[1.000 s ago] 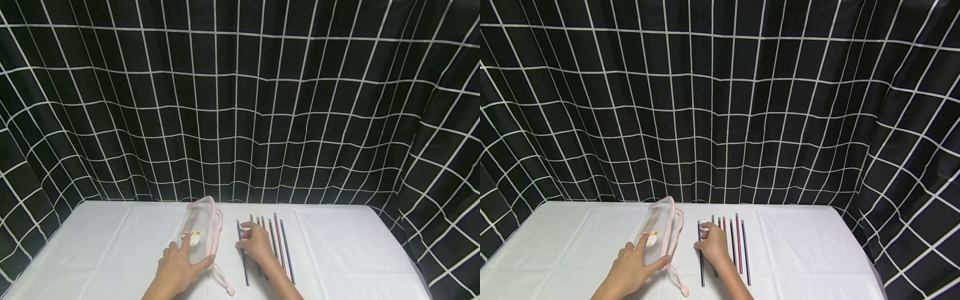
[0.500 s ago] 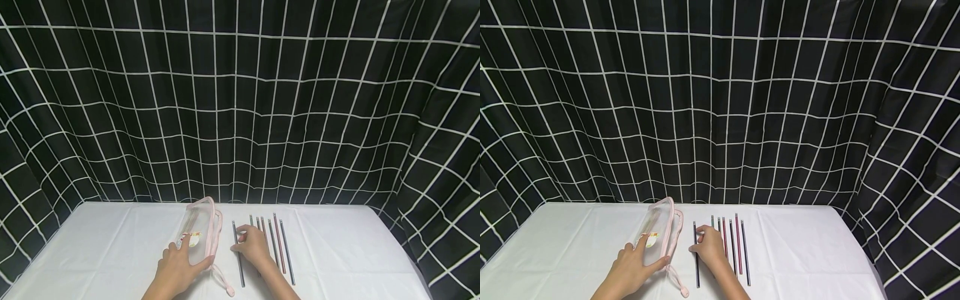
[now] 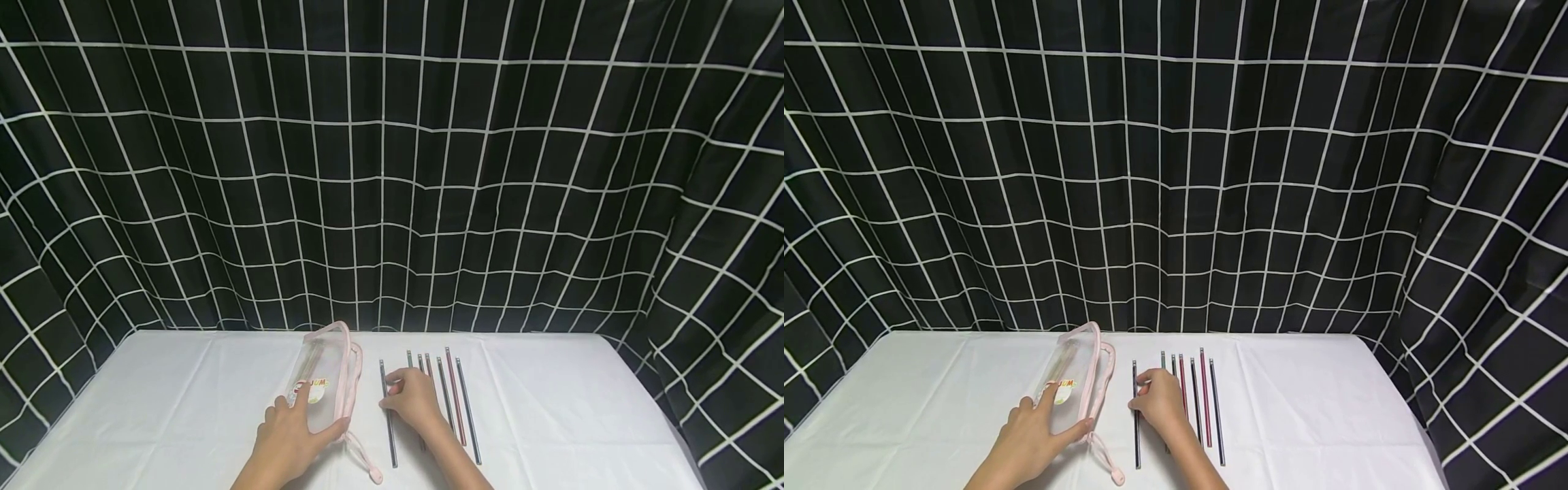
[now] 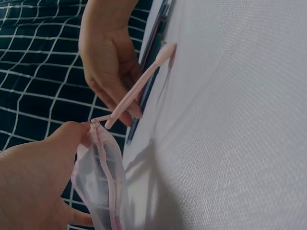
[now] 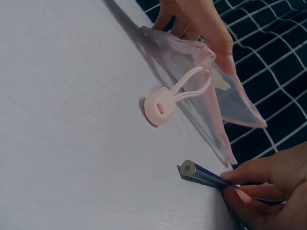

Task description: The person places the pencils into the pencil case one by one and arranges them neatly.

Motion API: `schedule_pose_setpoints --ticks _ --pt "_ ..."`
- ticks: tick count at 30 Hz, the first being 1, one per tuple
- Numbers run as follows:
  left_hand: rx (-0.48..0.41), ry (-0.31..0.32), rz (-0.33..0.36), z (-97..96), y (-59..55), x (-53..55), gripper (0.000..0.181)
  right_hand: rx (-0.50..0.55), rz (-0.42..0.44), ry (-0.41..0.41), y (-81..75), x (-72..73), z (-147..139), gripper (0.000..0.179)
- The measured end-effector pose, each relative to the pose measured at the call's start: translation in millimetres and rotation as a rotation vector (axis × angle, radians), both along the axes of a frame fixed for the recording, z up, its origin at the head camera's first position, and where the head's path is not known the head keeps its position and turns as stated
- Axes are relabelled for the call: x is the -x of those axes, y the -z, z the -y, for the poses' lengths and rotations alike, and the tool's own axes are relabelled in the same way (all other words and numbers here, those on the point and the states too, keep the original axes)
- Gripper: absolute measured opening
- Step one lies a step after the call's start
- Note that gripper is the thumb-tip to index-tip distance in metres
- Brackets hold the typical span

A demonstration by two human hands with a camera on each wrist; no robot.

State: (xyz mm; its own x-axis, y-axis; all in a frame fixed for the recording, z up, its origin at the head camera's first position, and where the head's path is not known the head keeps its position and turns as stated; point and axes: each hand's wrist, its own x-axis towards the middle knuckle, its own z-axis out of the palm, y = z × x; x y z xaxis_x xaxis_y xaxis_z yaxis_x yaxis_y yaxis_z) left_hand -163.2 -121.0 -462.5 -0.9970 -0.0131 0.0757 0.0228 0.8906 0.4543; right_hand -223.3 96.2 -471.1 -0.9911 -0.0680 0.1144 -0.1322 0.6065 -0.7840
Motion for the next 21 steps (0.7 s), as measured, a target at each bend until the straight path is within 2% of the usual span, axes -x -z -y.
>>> schedule_pose_setpoints --ticks 7,16,21 --pt "0.002 0.004 0.0 0.1 0.5 -0.5 0.1 0.03 0.024 -0.013 -0.2 1.0 -1.8 0.043" --pt "0.007 0.01 0.005 0.4 1.6 0.8 0.099 0.089 0.11 0.012 -1.7 4.2 -5.2 0.046" --pt "0.01 0.012 -0.002 0.1 0.2 1.0 0.1 0.108 0.122 0.02 -3.5 3.7 -6.4 0.046"
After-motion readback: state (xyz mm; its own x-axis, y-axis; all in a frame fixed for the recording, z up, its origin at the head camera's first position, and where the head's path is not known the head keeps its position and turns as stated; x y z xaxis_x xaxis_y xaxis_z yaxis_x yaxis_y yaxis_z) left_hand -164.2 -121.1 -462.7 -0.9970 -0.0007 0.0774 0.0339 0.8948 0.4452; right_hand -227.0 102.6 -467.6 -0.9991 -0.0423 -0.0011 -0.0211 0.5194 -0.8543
